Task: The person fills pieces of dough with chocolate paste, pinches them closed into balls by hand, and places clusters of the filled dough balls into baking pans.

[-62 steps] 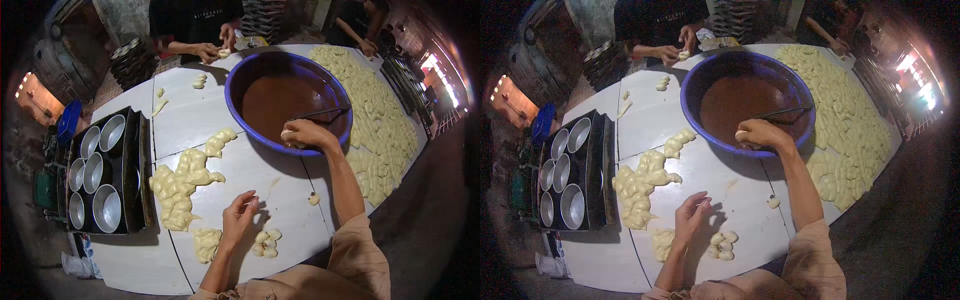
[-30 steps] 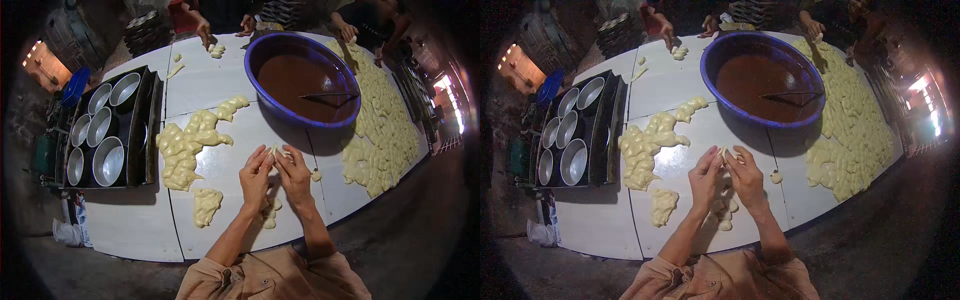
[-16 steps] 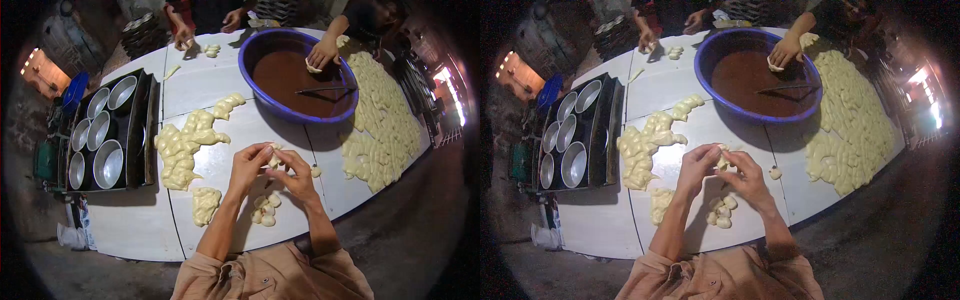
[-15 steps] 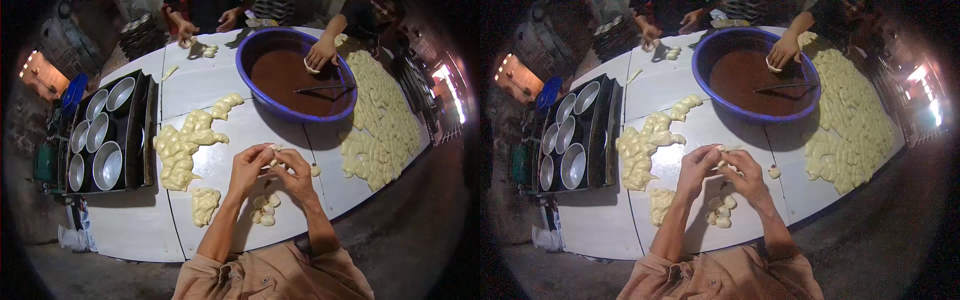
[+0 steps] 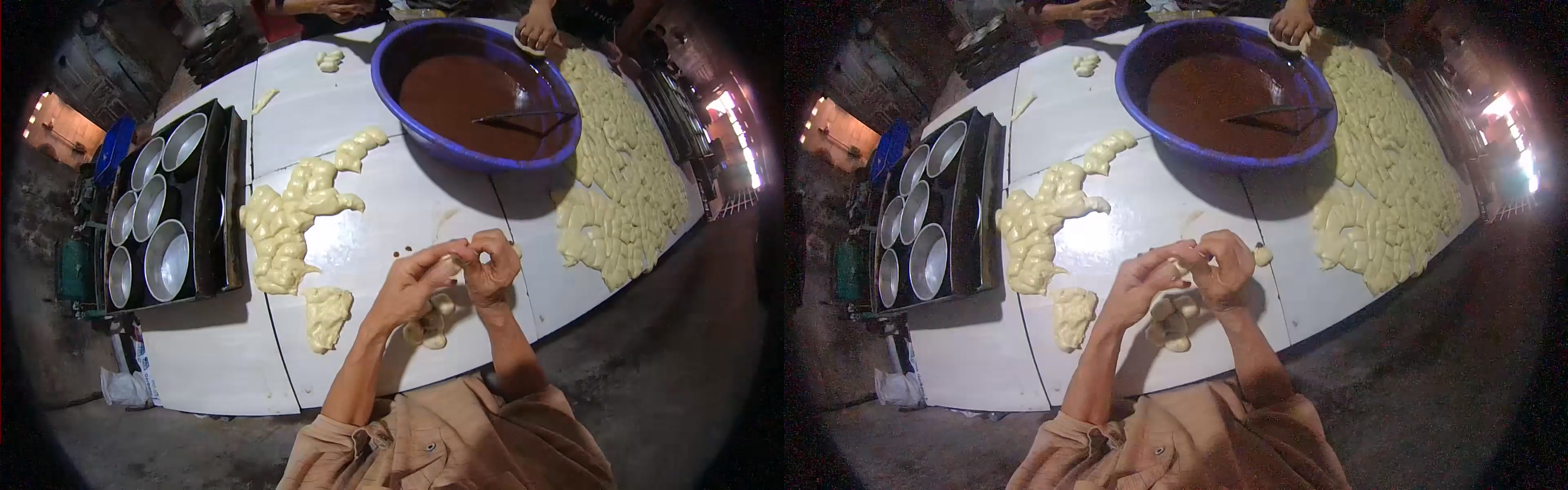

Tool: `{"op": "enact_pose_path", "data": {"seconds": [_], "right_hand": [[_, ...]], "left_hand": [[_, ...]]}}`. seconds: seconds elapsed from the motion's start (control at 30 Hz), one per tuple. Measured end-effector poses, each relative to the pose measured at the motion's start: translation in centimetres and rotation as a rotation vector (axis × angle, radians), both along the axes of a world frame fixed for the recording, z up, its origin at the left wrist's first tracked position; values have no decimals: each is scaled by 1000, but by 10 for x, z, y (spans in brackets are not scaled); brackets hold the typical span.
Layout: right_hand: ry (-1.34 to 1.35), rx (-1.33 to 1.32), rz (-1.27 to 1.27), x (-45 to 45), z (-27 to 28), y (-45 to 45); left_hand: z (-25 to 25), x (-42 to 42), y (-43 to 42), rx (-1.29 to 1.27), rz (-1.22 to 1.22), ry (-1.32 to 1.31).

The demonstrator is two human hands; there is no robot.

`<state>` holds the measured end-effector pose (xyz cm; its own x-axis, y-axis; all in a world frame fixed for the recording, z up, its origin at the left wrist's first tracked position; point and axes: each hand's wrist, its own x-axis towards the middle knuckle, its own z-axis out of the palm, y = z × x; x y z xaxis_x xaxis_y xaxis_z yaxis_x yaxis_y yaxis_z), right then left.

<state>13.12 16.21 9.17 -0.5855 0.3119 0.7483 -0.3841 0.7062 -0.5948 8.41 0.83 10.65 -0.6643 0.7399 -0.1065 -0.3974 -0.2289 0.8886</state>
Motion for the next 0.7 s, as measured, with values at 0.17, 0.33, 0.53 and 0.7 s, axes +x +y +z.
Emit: {"op": "enact_pose_path", "data": {"seconds": [0.17, 0.33, 0.53, 0.7], "right_hand": [[-315, -270, 110, 15, 12, -9], [-512, -202, 236, 56, 23, -10], [-985, -770, 340, 104, 10, 36], [-1183, -661, 488, 110, -19, 20]], "left_hand": [[-1, 4, 2, -204, 228, 3], [-6, 15, -8, -302, 121, -35], [2, 20, -42, -680, -27, 307], [-22, 39, -90, -788, -247, 603]]}}
